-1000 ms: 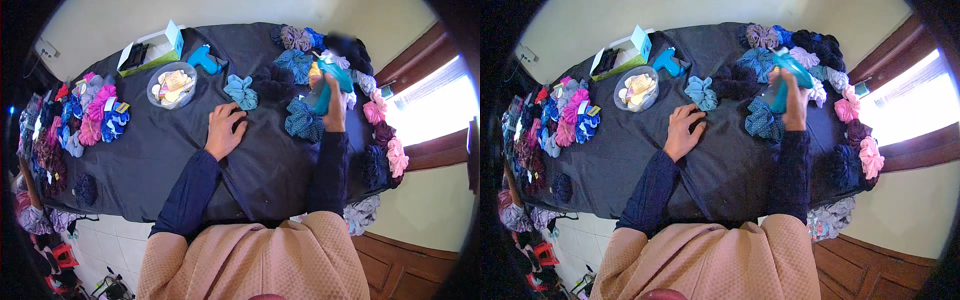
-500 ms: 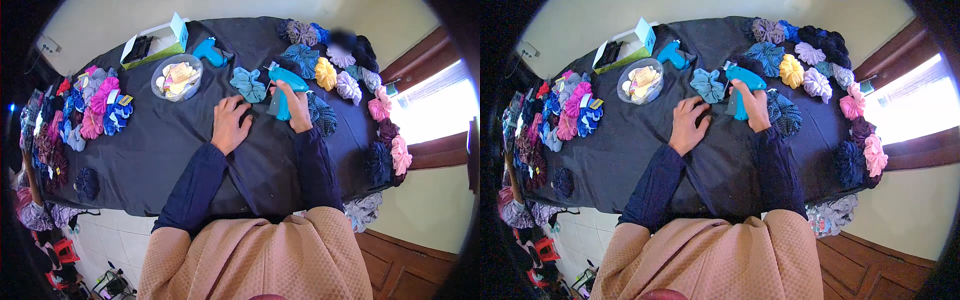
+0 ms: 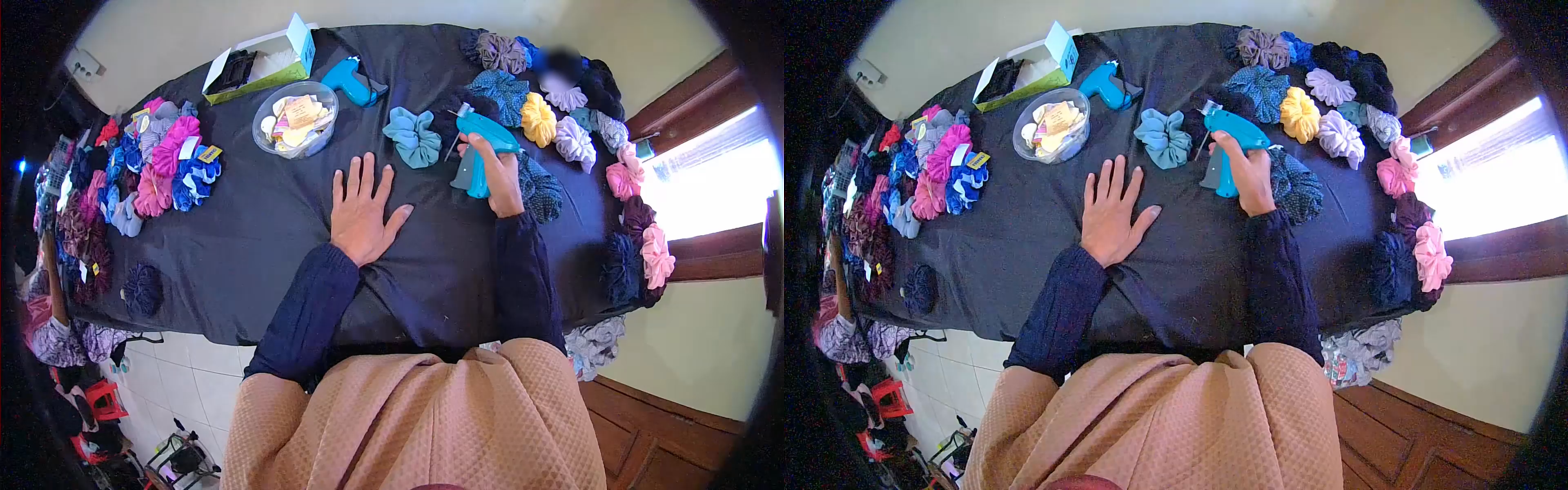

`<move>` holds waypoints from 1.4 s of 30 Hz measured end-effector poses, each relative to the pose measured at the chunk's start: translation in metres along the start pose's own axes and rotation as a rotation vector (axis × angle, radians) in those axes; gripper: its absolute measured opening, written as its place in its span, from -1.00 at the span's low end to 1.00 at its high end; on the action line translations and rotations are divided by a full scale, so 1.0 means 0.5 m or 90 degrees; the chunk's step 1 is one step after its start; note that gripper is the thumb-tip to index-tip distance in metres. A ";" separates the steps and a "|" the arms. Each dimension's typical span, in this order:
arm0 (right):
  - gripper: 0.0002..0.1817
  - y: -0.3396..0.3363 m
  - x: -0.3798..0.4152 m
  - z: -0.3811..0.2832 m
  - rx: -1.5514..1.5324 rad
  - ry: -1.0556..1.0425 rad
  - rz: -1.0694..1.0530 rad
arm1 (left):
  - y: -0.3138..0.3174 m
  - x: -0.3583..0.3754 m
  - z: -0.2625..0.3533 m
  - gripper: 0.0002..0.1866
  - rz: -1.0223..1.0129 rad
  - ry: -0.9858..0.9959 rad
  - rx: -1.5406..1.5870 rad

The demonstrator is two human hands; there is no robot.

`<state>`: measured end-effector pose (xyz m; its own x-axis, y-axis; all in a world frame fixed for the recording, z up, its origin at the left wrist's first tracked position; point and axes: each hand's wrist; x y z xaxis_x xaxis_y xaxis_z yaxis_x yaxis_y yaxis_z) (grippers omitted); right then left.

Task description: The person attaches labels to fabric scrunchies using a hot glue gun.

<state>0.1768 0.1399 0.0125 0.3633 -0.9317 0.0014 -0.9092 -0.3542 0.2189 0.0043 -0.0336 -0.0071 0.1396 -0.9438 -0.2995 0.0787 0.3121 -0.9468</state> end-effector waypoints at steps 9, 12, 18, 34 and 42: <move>-0.69 -0.020 0.002 0.002 -0.008 -0.024 -0.001 | -0.037 0.064 -0.124 -0.38 0.024 -0.076 0.158; -0.68 -0.018 0.003 -0.003 0.015 -0.014 -0.007 | -0.040 0.091 -0.156 -0.28 0.090 -0.218 -0.070; -0.69 -0.022 0.001 -0.002 0.011 -0.011 -0.004 | -0.050 0.136 -0.175 -0.19 -0.028 -0.259 -0.144; -0.67 0.003 -0.009 -0.016 -0.022 0.027 0.050 | -0.029 -0.054 -0.004 -0.29 0.051 0.017 0.143; -0.55 0.035 -0.009 -0.016 -0.143 0.063 0.021 | 0.059 -0.104 0.015 -0.34 0.117 0.026 0.075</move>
<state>0.1610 0.1387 0.0241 0.3617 -0.9264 0.1048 -0.8567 -0.2859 0.4292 0.0065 0.0255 -0.0186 0.1223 -0.8729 -0.4724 0.1702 0.4874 -0.8564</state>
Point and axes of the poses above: each hand's wrist, its own x-axis away from the middle knuckle, its own y-axis out of the palm, z = x × y, and after that the axes turned 4 degrees about -x, right-handed
